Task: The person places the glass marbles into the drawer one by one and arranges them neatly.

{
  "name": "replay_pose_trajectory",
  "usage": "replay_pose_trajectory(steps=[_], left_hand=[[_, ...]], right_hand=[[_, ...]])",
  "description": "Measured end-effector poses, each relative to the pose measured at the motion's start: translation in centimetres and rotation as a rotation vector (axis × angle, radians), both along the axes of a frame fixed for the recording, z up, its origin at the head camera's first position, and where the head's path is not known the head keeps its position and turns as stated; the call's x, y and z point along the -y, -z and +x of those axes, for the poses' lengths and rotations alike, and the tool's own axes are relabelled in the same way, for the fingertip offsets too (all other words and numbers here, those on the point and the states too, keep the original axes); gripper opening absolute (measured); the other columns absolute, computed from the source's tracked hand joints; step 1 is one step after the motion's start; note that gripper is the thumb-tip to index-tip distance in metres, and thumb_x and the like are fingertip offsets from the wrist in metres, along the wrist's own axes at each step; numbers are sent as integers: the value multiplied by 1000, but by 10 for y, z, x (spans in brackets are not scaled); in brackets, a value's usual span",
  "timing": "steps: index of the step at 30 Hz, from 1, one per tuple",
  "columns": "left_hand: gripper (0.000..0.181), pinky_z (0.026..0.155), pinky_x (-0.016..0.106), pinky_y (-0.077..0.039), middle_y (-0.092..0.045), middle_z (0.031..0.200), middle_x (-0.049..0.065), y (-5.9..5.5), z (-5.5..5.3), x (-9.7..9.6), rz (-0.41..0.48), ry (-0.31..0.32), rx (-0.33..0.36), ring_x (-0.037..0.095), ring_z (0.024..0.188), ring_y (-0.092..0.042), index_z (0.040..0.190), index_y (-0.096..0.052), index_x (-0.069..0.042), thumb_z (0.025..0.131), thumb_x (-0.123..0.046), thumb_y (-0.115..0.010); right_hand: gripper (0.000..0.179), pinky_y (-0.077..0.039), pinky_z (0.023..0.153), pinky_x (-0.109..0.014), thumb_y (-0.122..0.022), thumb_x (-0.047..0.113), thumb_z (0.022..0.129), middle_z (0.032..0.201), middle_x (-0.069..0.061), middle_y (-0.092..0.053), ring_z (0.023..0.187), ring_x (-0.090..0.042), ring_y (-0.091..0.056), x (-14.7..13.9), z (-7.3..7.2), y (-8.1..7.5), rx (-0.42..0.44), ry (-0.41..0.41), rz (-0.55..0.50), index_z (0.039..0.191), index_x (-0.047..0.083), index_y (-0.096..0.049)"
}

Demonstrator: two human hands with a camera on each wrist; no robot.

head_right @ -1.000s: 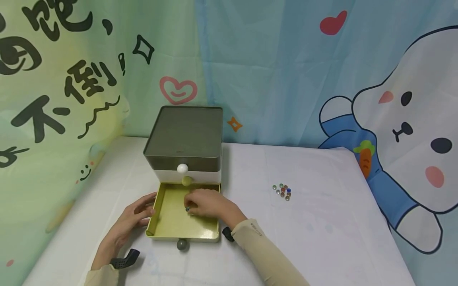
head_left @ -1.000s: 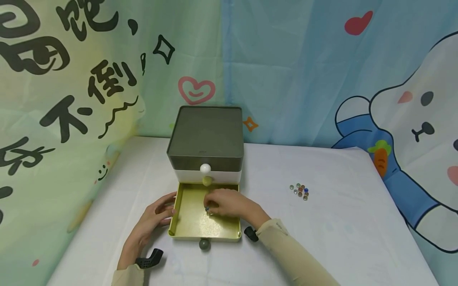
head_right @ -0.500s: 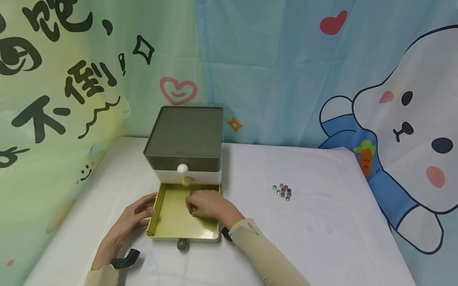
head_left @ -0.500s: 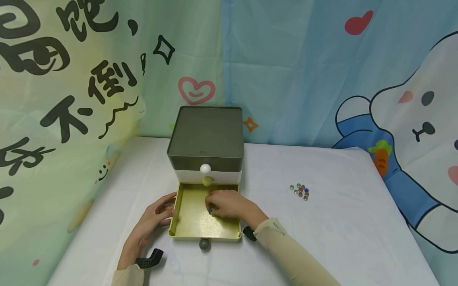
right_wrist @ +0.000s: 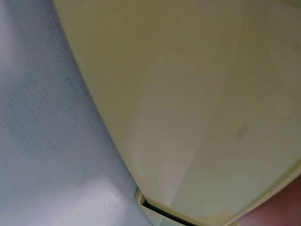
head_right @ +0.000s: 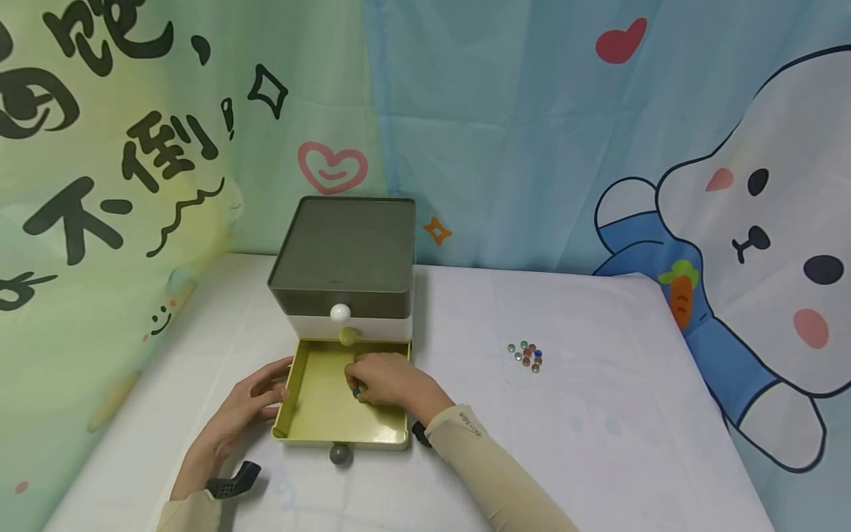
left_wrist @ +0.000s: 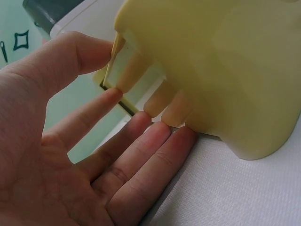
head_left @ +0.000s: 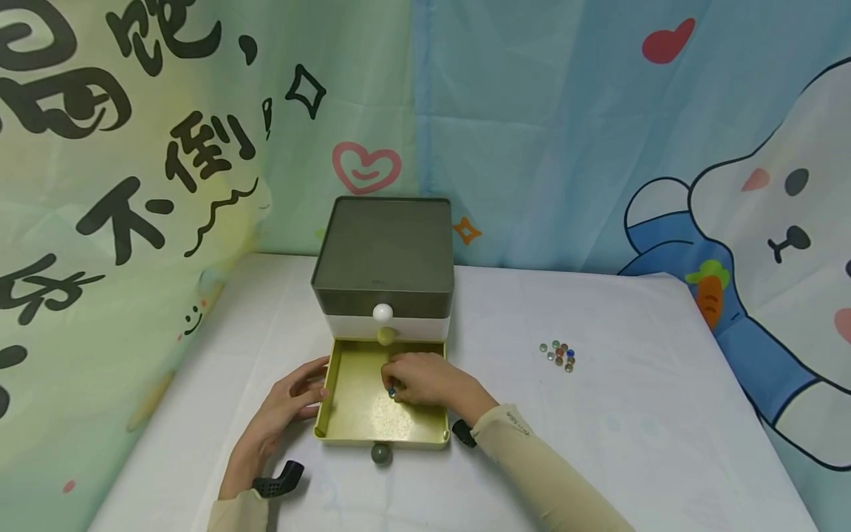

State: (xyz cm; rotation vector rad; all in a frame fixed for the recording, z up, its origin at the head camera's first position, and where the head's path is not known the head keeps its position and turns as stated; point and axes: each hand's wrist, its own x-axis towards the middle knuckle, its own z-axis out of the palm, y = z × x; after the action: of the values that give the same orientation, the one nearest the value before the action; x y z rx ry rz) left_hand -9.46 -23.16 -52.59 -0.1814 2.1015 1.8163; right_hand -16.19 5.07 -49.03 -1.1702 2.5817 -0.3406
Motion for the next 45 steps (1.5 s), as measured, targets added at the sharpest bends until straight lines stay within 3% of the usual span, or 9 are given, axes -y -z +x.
replay_pose_trajectory(steps=[10,19,35,45], left_hand=[[67,88,29,-60,-48,158,19,3,0,2,-4,17,-22,22,125,-61,159,-44,-17,99,-24,-72],[67,87,30,-61,-49,157,19,5,-1,2,-6,13,-27,21,124,-61,158,-45,-17,98,-24,-73],[68,88,29,-60,-48,158,18,4,0,1,-3,7,-18,21,125,-61,159,-45,-17,98,-23,-73],[67,88,30,-60,-48,157,19,2,0,1,-8,10,-20,21,124,-60,159,-45,-17,98,-24,-73]], right_hand=[[11,-49,72,-27,-80,22,91,97,10,-63,85,-5,-58,-1,1,-7,47,4,-37,96,23,-71],[11,-52,76,-28,-78,21,93,103,6,-68,90,-8,-61,-5,6,-19,36,-3,-86,102,20,-72],[15,-54,86,-26,-76,18,95,108,1,-71,95,-17,-67,-23,8,-39,139,-9,-244,109,12,-73],[15,-53,86,-28,-75,17,97,113,-3,-72,98,-14,-64,-46,12,-59,222,70,-349,112,15,-73]])
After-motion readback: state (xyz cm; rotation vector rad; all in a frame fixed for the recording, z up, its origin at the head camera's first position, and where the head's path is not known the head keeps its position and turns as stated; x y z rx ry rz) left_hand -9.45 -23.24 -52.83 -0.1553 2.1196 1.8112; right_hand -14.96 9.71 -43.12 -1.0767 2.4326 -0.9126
